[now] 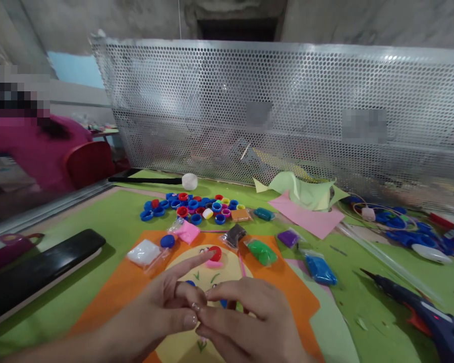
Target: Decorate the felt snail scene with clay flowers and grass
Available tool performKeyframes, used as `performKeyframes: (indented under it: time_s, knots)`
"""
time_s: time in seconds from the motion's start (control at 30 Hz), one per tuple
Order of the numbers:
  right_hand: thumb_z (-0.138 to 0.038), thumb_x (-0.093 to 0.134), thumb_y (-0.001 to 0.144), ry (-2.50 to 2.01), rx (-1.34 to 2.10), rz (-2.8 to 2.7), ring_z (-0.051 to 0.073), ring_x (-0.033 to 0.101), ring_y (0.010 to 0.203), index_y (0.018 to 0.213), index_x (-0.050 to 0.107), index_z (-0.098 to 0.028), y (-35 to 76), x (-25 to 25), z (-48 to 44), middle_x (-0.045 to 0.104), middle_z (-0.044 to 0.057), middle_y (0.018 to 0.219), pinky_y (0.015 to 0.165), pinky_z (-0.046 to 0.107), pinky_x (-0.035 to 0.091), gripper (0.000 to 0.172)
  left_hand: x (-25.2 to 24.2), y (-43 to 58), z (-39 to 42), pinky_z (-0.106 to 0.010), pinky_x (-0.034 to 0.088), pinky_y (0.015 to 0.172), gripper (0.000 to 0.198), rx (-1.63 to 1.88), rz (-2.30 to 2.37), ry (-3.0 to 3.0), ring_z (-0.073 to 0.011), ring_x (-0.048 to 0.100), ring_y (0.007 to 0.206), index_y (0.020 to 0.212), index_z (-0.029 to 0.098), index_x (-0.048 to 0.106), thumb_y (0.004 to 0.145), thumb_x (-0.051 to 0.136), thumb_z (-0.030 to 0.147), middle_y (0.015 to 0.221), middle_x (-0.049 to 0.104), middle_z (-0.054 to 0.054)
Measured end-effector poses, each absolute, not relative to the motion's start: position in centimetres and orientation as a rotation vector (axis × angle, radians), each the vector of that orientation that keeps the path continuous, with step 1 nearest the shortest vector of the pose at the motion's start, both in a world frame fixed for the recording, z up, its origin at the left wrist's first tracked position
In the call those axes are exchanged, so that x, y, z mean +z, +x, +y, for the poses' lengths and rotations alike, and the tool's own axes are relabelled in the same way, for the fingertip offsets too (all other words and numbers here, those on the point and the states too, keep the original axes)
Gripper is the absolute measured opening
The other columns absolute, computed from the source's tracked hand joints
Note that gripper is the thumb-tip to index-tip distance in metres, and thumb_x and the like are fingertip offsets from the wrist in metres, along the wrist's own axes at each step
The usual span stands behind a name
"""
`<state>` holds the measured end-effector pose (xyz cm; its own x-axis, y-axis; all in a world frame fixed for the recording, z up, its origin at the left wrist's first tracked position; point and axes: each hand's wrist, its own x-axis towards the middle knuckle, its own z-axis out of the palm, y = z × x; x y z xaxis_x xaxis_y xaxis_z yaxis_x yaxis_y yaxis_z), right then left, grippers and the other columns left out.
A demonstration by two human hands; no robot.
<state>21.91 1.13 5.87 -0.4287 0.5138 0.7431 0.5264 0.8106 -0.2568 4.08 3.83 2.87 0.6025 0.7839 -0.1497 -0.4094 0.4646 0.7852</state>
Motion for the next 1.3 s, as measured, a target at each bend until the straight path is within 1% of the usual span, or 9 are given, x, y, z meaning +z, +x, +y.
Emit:
performKeyframes:
  time_s: [0.2, 0.4, 0.57, 0.63, 0.73, 0.87, 1.0, 1.13, 1.3]
  knots:
    - [-0.023, 0.062, 0.080, -0.806, -0.088, -2.138, 0.012, 0.066, 0.056, 0.080, 0.068, -0.023, 21.9, 5.9, 0.7, 0.072, 0.000, 0.073, 0.051, 0.018, 0.054, 0.006, 2.0, 4.3, 3.4, -0.021, 0.040, 0.057, 0.083, 0.735, 0.572, 0.638, -0.0089, 0.060, 0.057, 0.121, 0.014, 0.042, 0.050, 0.085, 0.014, 0.061, 0.065, 0.003]
    - [-0.025, 0.053, 0.087, -0.830, -0.138, -2.171, 0.011, 0.066, 0.051, 0.081, 0.069, -0.022, 21.7, 5.3, 0.6, 0.073, 0.000, 0.070, 0.038, 0.013, 0.051, 0.017, 2.0, 4.5, 3.3, -0.022, 0.040, 0.056, 0.099, 0.766, 0.647, 0.638, -0.0091, 0.057, 0.052, 0.126, 0.011, 0.032, 0.044, 0.087, 0.021, 0.056, 0.064, 0.003]
    - [-0.020, 0.051, 0.088, -0.761, -0.242, -2.170, 0.011, 0.063, 0.044, 0.083, 0.067, -0.021, 21.4, 6.1, 0.6, 0.073, 0.000, 0.072, 0.035, 0.018, 0.050, 0.017, 2.6, 4.5, 3.1, -0.024, 0.043, 0.060, 0.099, 0.845, 0.625, 0.757, -0.0091, 0.058, 0.056, 0.130, 0.013, 0.018, 0.055, 0.082, 0.014, 0.058, 0.064, 0.005]
    - [-0.019, 0.048, 0.089, -0.750, -0.240, -2.168, 0.010, 0.062, 0.042, 0.085, 0.066, -0.020, 21.6, 6.2, 0.5, 0.073, 0.000, 0.072, 0.034, 0.018, 0.049, 0.018, 2.7, 4.6, 2.9, -0.023, 0.043, 0.060, 0.092, 0.859, 0.579, 0.759, -0.0084, 0.058, 0.057, 0.129, 0.015, 0.021, 0.058, 0.080, 0.013, 0.061, 0.064, 0.005]
    - [-0.019, 0.051, 0.087, -0.801, -0.213, -2.073, 0.012, 0.066, 0.051, 0.084, 0.063, -0.021, 21.9, 5.9, 0.3, 0.072, 0.002, 0.072, 0.043, 0.019, 0.053, 0.012, 2.9, 4.7, 2.7, -0.018, 0.037, 0.052, 0.075, 0.866, 0.506, 0.709, -0.0049, 0.052, 0.050, 0.121, 0.014, 0.037, 0.059, 0.080, 0.017, 0.058, 0.060, 0.006]
    - [-0.013, 0.054, 0.081, -0.984, 0.209, -1.908, 0.009, 0.062, 0.049, 0.084, 0.057, -0.023, 22.2, 5.1, 0.5, 0.068, 0.001, 0.079, 0.044, 0.018, 0.052, 0.011, 3.3, 4.7, 3.1, -0.018, 0.036, 0.053, 0.055, 0.883, 0.476, 0.622, -0.0042, 0.048, 0.051, 0.111, 0.015, 0.050, 0.064, 0.077, 0.020, 0.058, 0.055, 0.006]
    - [-0.023, 0.052, 0.084, -1.035, 0.742, -1.659, 0.007, 0.056, 0.039, 0.081, 0.058, -0.022, 22.0, 4.4, 0.9, 0.064, 0.001, 0.082, 0.037, 0.019, 0.049, 0.007, 3.8, 4.6, 3.6, -0.017, 0.036, 0.055, 0.059, 0.899, 0.500, 0.568, -0.0049, 0.049, 0.055, 0.111, 0.015, 0.050, 0.061, 0.080, 0.019, 0.059, 0.055, 0.005]
    - [-0.037, 0.053, 0.083, -1.049, 1.156, -1.444, 0.008, 0.054, 0.036, 0.081, 0.059, -0.022, 21.8, 3.9, 1.2, 0.056, -0.004, 0.060, 0.034, 0.017, 0.045, 0.016, 3.9, 4.5, 3.8, -0.018, 0.037, 0.054, 0.062, 0.874, 0.539, 0.568, -0.0060, 0.051, 0.056, 0.112, 0.014, 0.050, 0.059, 0.081, 0.023, 0.060, 0.056, 0.004]
    - [-0.051, 0.057, 0.076, -1.213, 1.303, -1.330, 0.006, 0.048, 0.032, 0.076, 0.057, -0.019, 21.5, 4.0, 1.4, 0.046, -0.008, 0.042, 0.035, 0.016, 0.032, 0.031, 3.5, 4.4, 3.9, -0.019, 0.039, 0.054, 0.046, 0.862, 0.496, 0.661, -0.0057, 0.051, 0.053, 0.108, 0.016, 0.052, 0.068, 0.074, 0.017, 0.061, 0.057, 0.004]
